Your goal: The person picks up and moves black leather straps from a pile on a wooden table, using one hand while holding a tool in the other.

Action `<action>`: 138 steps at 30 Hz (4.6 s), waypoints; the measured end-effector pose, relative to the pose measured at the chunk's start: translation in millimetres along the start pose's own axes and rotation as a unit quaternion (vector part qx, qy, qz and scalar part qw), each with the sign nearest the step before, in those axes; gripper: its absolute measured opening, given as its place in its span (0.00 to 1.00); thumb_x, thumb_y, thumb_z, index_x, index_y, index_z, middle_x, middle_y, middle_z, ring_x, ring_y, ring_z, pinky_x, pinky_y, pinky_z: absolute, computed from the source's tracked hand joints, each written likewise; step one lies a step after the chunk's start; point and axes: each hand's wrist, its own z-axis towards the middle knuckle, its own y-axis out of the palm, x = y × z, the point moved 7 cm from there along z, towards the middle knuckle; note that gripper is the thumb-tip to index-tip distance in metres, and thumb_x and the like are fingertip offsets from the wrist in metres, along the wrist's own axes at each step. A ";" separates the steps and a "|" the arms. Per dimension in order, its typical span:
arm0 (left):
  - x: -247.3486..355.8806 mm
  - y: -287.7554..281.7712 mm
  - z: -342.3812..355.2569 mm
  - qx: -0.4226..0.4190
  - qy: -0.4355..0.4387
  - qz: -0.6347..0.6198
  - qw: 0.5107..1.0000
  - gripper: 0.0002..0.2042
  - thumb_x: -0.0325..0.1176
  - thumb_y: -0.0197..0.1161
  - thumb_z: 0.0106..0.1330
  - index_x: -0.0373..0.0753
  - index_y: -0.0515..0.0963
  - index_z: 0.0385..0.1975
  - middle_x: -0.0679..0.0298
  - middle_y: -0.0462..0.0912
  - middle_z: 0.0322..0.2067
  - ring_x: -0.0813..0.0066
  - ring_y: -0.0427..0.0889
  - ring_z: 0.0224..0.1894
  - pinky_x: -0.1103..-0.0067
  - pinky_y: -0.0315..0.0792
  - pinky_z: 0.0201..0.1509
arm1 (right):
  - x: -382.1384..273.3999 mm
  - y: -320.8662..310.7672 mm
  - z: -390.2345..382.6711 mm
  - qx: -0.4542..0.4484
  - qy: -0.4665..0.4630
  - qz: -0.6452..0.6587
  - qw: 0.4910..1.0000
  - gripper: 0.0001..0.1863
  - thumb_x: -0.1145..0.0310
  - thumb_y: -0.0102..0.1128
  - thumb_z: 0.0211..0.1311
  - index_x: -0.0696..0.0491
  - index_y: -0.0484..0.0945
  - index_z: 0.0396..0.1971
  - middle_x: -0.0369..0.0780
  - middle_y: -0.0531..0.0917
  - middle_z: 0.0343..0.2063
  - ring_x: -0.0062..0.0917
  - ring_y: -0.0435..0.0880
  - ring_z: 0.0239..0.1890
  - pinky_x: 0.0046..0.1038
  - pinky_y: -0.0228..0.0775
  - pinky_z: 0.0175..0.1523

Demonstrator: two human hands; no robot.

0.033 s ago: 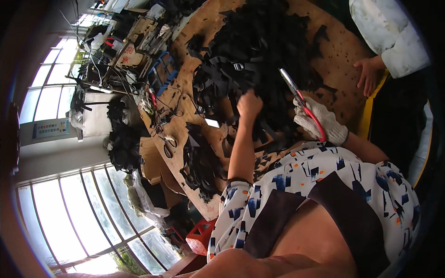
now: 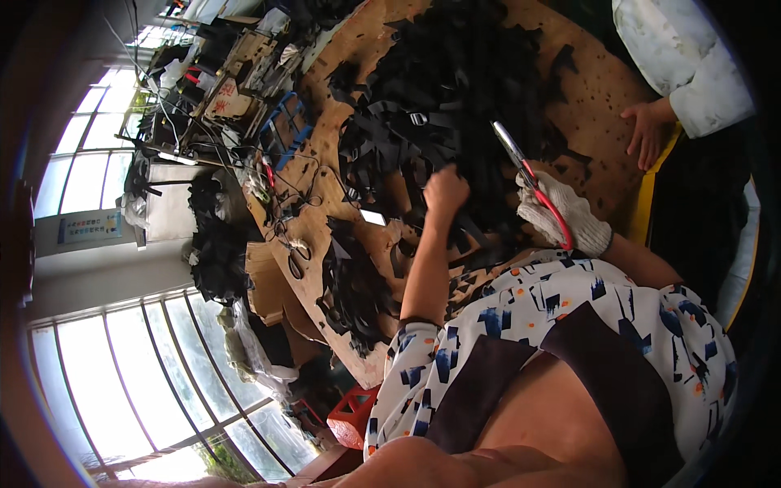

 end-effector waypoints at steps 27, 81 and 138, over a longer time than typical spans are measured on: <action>-97.6 -17.9 14.2 0.034 -0.345 -0.050 0.937 0.21 0.45 0.57 0.57 0.36 0.69 0.45 0.50 0.78 0.39 0.54 0.77 0.44 0.67 0.72 0.44 | 4.3 -24.1 0.7 0.108 -0.010 0.076 0.991 0.11 0.60 0.47 0.63 0.53 0.67 0.35 0.30 0.68 0.12 0.14 0.69 0.11 0.16 0.70 0.16; 38.8 -54.8 -51.9 -0.015 -0.044 -0.648 0.760 0.07 0.32 0.62 0.58 0.35 0.75 0.28 0.74 0.69 0.16 0.88 0.64 0.17 0.88 0.58 0.19 | -19.5 5.3 24.9 0.027 -0.064 -0.042 0.997 0.15 0.55 0.45 0.64 0.51 0.66 0.42 0.33 0.69 0.15 0.16 0.64 0.08 0.15 0.58 0.10; -62.8 -182.1 -137.5 0.146 0.103 -0.796 0.578 0.11 0.35 0.52 0.51 0.33 0.66 0.26 0.65 0.64 0.14 0.79 0.64 0.17 0.82 0.61 0.23 | 7.1 -30.8 -1.7 -0.032 0.078 0.121 0.989 0.16 0.57 0.48 0.61 0.55 0.65 0.38 0.38 0.77 0.18 0.22 0.79 0.13 0.21 0.74 0.14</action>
